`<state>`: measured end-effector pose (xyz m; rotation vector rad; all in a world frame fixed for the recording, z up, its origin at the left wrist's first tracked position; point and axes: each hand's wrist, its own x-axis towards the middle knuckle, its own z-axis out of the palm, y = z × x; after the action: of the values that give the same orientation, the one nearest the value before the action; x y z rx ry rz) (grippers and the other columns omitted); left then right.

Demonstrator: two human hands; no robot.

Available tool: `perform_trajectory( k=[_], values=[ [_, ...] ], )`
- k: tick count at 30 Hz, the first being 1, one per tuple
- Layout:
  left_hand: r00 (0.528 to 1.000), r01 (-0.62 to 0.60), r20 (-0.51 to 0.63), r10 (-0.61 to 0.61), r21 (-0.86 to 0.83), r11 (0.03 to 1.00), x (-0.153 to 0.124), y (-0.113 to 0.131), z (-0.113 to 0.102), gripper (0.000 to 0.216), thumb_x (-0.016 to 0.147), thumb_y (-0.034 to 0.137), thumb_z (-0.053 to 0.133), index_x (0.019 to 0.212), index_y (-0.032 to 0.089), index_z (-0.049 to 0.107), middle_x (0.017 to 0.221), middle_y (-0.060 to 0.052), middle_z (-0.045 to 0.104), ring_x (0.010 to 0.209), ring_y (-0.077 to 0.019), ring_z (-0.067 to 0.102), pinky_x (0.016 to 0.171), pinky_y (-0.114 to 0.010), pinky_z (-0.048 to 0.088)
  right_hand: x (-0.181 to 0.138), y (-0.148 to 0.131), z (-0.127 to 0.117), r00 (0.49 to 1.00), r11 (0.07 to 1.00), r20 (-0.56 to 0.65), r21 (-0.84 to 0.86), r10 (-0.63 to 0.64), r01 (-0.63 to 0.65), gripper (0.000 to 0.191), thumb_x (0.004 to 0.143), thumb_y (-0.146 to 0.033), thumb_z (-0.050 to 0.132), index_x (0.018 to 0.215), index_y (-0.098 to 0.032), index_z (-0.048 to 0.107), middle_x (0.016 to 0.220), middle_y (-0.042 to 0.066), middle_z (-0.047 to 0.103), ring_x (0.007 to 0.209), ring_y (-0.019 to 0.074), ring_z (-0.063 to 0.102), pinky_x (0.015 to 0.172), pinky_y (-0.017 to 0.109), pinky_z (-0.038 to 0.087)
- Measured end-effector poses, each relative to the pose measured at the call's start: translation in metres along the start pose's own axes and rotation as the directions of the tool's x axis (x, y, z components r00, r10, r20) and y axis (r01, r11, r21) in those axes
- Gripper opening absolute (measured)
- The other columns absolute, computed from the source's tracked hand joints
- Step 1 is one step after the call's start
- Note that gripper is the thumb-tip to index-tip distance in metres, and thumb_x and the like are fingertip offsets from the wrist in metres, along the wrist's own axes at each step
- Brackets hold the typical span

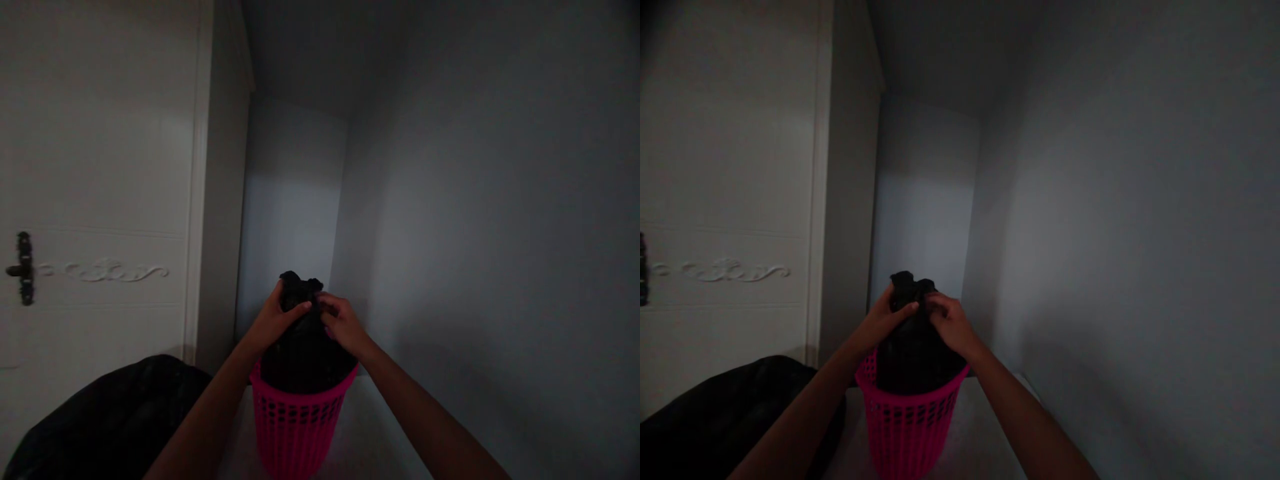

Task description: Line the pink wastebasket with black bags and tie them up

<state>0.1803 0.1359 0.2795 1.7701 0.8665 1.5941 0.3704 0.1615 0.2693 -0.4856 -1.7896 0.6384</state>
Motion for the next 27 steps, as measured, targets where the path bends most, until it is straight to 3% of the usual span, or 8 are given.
perform_trajectory(
  k=[3,6,10,13,16,18,22,27],
  values=[
    [0.999,0.040,-0.017,-0.039,0.032,0.999,0.007,0.000,0.008,0.050,0.081,0.063,0.074,0.103,0.018,0.073,0.096,-0.009,0.082,0.091,-0.0299,0.077,0.080,-0.041,0.063,-0.005,-0.016,0.007,0.988,1.000,0.151,-0.018,-0.006,0.008,0.024,0.082,-0.022,0.064,0.101,-0.025,0.080,0.101,0.002,0.080,0.096,0.0222,0.073,0.092,0.037,0.058],
    [0.986,0.067,-0.158,-0.051,0.097,0.993,0.015,0.000,0.007,0.044,0.092,0.061,0.058,0.086,0.019,0.070,0.079,-0.007,0.076,0.079,-0.0290,0.073,0.069,-0.039,0.058,-0.008,-0.025,0.001,0.998,0.993,0.006,-0.100,0.067,-0.067,0.019,0.092,-0.037,0.066,0.094,-0.024,0.079,0.091,0.003,0.078,0.087,0.0221,0.071,0.085,0.037,0.058],
    [0.964,0.028,-0.266,0.024,0.190,0.981,0.017,0.011,0.012,0.032,0.094,0.050,0.058,0.087,0.021,0.070,0.091,-0.010,0.075,0.100,-0.0333,0.071,0.089,-0.045,0.057,-0.011,-0.032,-0.002,0.983,0.983,-0.026,0.006,0.182,-0.181,0.056,0.090,-0.060,0.074,0.135,-0.027,0.069,0.129,0.010,0.076,0.107,0.0256,0.073,0.097,0.043,0.059],
    [0.996,-0.029,-0.080,0.045,0.188,0.982,0.010,0.024,0.022,0.019,0.083,0.042,0.075,0.085,0.023,0.075,0.099,-0.010,0.077,0.108,-0.0345,0.070,0.100,-0.047,0.055,-0.010,-0.036,0.001,0.976,0.976,-0.069,0.079,0.207,-0.202,0.099,0.074,-0.051,0.091,0.159,-0.032,0.045,0.151,0.009,0.065,0.128,0.0281,0.067,0.113,0.049,0.051],
    [0.978,-0.049,0.208,0.023,0.121,0.991,0.000,0.034,0.024,0.029,0.072,0.036,0.086,0.097,0.024,0.081,0.102,-0.009,0.082,0.101,-0.0328,0.074,0.097,-0.047,0.059,-0.004,-0.033,-0.002,0.973,0.968,-0.073,0.134,0.221,-0.210,0.063,0.072,-0.042,0.090,0.130,-0.027,0.073,0.128,0.006,0.077,0.122,0.0282,0.069,0.113,0.047,0.050],
    [0.962,0.020,0.271,-0.021,0.003,1.000,-0.007,0.037,0.019,0.050,0.067,0.033,0.090,0.115,0.025,0.080,0.113,-0.009,0.083,0.107,-0.0312,0.076,0.099,-0.045,0.059,0.001,-0.028,-0.011,0.957,0.950,-0.128,0.214,0.259,-0.228,0.040,0.068,-0.037,0.090,0.105,-0.024,0.081,0.108,0.004,0.081,0.107,0.0258,0.072,0.104,0.041,0.053],
    [0.975,0.221,0.022,-0.222,-0.210,0.952,-0.015,0.021,0.000,0.044,0.074,0.042,0.088,0.112,0.023,0.078,0.113,-0.009,0.082,0.105,-0.0261,0.076,0.096,-0.040,0.059,0.013,-0.019,-0.033,0.892,0.881,-0.252,0.398,0.375,-0.258,0.037,0.074,-0.048,0.082,0.099,-0.022,0.077,0.080,0.000,0.074,0.074,0.0207,0.068,0.073,0.034,0.055],
    [0.885,0.399,-0.144,-0.443,-0.257,0.880,-0.009,-0.017,-0.009,0.036,0.079,0.050,0.083,0.100,0.022,0.074,0.097,-0.009,0.081,0.085,-0.0225,0.075,0.078,-0.036,0.060,0.046,-0.022,-0.044,0.911,0.825,-0.190,0.519,0.366,-0.223,0.025,0.076,-0.049,0.066,0.072,-0.026,0.059,0.063,-0.001,0.056,0.059,0.0185,0.055,0.062,0.033,0.053]
  ],
)
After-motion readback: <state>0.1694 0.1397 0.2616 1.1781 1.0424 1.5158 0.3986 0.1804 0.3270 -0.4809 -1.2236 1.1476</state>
